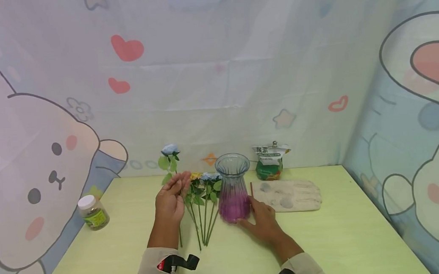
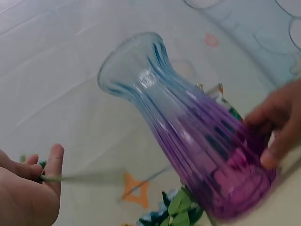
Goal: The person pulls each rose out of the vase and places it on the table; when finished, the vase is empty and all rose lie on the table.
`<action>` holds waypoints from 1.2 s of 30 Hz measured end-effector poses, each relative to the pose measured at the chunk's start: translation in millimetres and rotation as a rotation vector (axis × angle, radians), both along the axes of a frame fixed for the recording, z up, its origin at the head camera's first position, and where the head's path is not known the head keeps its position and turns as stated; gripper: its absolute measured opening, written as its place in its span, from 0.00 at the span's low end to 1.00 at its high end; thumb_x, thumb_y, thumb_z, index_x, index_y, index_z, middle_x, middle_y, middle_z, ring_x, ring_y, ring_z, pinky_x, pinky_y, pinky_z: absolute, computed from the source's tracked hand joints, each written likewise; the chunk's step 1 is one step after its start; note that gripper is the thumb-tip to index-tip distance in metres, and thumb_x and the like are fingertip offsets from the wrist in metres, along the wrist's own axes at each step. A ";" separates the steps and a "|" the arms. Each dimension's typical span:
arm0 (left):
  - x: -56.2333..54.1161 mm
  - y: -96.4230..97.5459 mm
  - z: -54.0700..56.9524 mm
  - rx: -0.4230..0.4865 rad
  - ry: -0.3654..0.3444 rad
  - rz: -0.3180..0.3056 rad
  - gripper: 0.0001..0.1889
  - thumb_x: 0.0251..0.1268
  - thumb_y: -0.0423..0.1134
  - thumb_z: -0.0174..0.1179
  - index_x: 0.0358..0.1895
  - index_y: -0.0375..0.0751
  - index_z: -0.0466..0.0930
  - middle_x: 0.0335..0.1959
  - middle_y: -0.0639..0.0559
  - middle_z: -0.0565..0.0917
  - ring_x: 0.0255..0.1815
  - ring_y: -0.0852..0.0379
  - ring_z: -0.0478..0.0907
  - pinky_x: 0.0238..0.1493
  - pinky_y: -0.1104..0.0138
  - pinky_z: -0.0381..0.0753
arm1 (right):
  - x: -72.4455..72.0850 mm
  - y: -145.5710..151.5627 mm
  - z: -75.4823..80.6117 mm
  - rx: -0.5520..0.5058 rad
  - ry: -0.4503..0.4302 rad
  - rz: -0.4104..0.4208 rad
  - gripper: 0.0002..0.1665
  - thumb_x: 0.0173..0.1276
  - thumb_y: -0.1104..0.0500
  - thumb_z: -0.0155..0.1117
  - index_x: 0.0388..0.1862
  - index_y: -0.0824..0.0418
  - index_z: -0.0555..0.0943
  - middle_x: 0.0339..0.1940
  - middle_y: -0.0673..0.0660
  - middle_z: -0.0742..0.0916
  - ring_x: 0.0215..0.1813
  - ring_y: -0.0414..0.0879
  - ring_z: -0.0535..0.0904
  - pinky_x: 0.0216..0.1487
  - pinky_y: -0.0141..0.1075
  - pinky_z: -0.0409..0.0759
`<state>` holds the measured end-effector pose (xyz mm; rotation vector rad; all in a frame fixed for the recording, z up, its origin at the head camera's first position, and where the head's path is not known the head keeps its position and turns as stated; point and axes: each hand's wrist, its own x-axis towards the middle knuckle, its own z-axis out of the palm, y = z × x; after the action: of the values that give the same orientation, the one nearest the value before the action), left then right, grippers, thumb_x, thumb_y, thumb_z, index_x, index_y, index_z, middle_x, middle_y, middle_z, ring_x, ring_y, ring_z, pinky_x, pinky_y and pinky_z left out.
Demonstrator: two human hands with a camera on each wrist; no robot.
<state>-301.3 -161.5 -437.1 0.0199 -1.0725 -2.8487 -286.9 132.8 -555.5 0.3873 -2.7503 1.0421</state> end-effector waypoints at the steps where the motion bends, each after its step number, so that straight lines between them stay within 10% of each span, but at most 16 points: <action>1: 1.3 -2.1 -2.4 -0.057 0.015 -0.001 0.16 0.87 0.23 0.47 0.64 0.36 0.81 0.56 0.49 0.90 0.59 0.58 0.91 0.71 0.67 0.85 | -0.1 0.4 -0.2 0.003 -0.001 -0.001 0.55 0.75 0.36 0.73 0.87 0.64 0.63 0.83 0.64 0.77 0.83 0.62 0.73 0.83 0.68 0.59; 9: 1.8 -36.6 -17.8 -0.536 -0.031 0.026 0.20 0.89 0.28 0.51 0.75 0.26 0.72 0.59 0.54 0.90 0.58 0.65 0.91 0.66 0.66 0.87 | -1.0 0.7 -0.3 0.006 -0.003 0.009 0.57 0.75 0.34 0.71 0.87 0.65 0.62 0.84 0.64 0.75 0.85 0.63 0.71 0.84 0.68 0.58; 15: 2.3 -61.7 -23.5 -0.886 -0.141 0.034 0.18 0.90 0.35 0.53 0.72 0.34 0.79 0.72 0.42 0.84 0.75 0.49 0.81 0.80 0.55 0.77 | 0.8 1.2 3.0 -0.004 0.004 0.000 0.55 0.75 0.37 0.74 0.87 0.65 0.63 0.83 0.64 0.76 0.84 0.63 0.72 0.83 0.67 0.58; 29: -7.8 -105.0 -63.8 -1.223 -0.035 -0.107 0.24 0.89 0.38 0.55 0.81 0.45 0.74 0.86 0.39 0.68 0.88 0.34 0.61 0.86 0.37 0.63 | -1.2 -0.4 -0.4 -0.008 0.001 0.004 0.55 0.75 0.38 0.74 0.87 0.66 0.63 0.84 0.64 0.75 0.84 0.63 0.71 0.83 0.68 0.58; 36: -6.7 -121.7 -73.5 -1.253 0.046 -0.197 0.26 0.87 0.35 0.56 0.83 0.43 0.71 0.88 0.38 0.64 0.91 0.31 0.51 0.87 0.30 0.53 | -1.9 -0.1 -0.9 -0.004 -0.001 0.003 0.54 0.75 0.38 0.74 0.86 0.67 0.63 0.84 0.64 0.76 0.84 0.62 0.72 0.83 0.67 0.59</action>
<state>-308.0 -283.2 -510.6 -0.2432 -2.6680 -1.7719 -288.8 132.7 -556.4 0.3899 -2.7494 1.0484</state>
